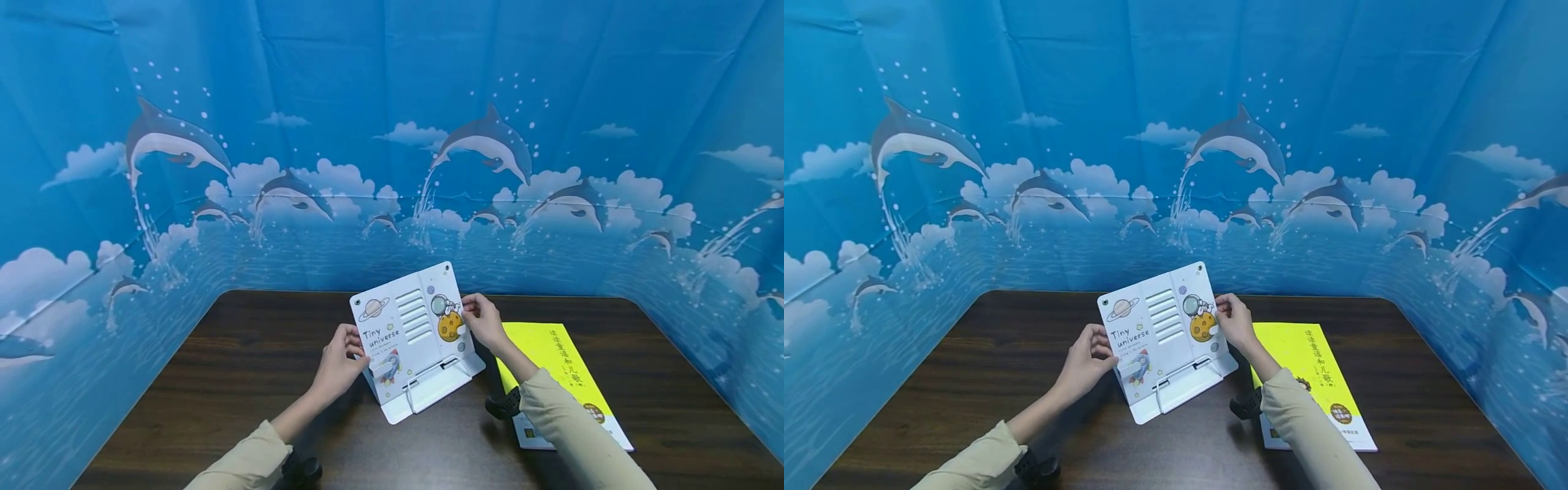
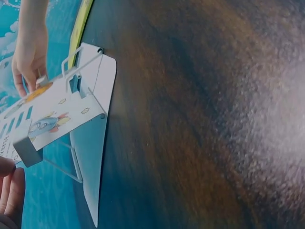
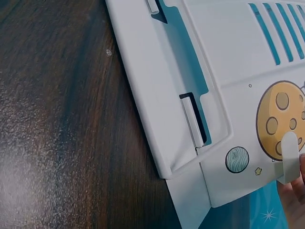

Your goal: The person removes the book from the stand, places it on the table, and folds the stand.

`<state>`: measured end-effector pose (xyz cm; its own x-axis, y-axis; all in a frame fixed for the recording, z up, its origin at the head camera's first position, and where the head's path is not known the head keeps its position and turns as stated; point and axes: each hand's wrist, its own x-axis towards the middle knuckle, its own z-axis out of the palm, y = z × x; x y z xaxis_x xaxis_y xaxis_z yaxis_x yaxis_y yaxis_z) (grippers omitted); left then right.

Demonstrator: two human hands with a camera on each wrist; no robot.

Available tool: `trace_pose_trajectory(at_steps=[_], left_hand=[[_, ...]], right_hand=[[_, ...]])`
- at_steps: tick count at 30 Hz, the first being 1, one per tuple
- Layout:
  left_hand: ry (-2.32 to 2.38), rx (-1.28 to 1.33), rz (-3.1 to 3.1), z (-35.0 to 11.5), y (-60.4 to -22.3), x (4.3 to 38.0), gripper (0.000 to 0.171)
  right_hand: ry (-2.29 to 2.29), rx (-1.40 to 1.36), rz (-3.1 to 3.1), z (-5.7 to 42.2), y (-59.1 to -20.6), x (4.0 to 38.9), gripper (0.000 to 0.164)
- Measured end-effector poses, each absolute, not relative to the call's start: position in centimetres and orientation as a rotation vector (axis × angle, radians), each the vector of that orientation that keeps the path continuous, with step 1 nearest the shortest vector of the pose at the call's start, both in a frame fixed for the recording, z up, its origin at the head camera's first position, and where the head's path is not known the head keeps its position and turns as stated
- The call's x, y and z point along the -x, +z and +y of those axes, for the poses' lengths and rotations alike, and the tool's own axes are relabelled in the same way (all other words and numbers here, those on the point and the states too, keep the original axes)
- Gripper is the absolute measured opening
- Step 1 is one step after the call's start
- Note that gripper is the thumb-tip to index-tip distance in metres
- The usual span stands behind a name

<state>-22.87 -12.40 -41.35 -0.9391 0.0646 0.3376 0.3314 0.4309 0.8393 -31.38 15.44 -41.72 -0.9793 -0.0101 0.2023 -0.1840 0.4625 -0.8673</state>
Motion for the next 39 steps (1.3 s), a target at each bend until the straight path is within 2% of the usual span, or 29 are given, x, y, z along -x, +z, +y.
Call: trace_pose_trajectory(at_steps=[12, 18, 22, 31, 39], left_hand=[[-1.492, 0.348, -2.435, -12.3, -41.0, 22.8, 0.045], [-1.455, 0.354, -2.368, -12.8, -39.4, 23.5, 0.055], [-1.457, 0.347, -2.327, -13.4, -38.2, 24.3, 0.056], [-1.466, 0.389, -2.321, -13.7, -37.1, 25.2, 0.047], [-1.464, 0.397, -2.292, -12.8, -35.4, 24.0, 0.040]], right_hand=[[1.508, -0.152, -2.574, 15.6, -41.6, 31.1, 0.026], [1.449, -0.157, -2.580, 15.7, -40.8, 28.8, 0.036], [1.430, -0.137, -2.577, 15.4, -40.7, 26.6, 0.036], [1.544, -0.122, -2.638, 13.2, -42.2, 22.2, 0.032], [1.853, -0.414, -2.610, 10.6, -44.1, 19.8, 0.034]])
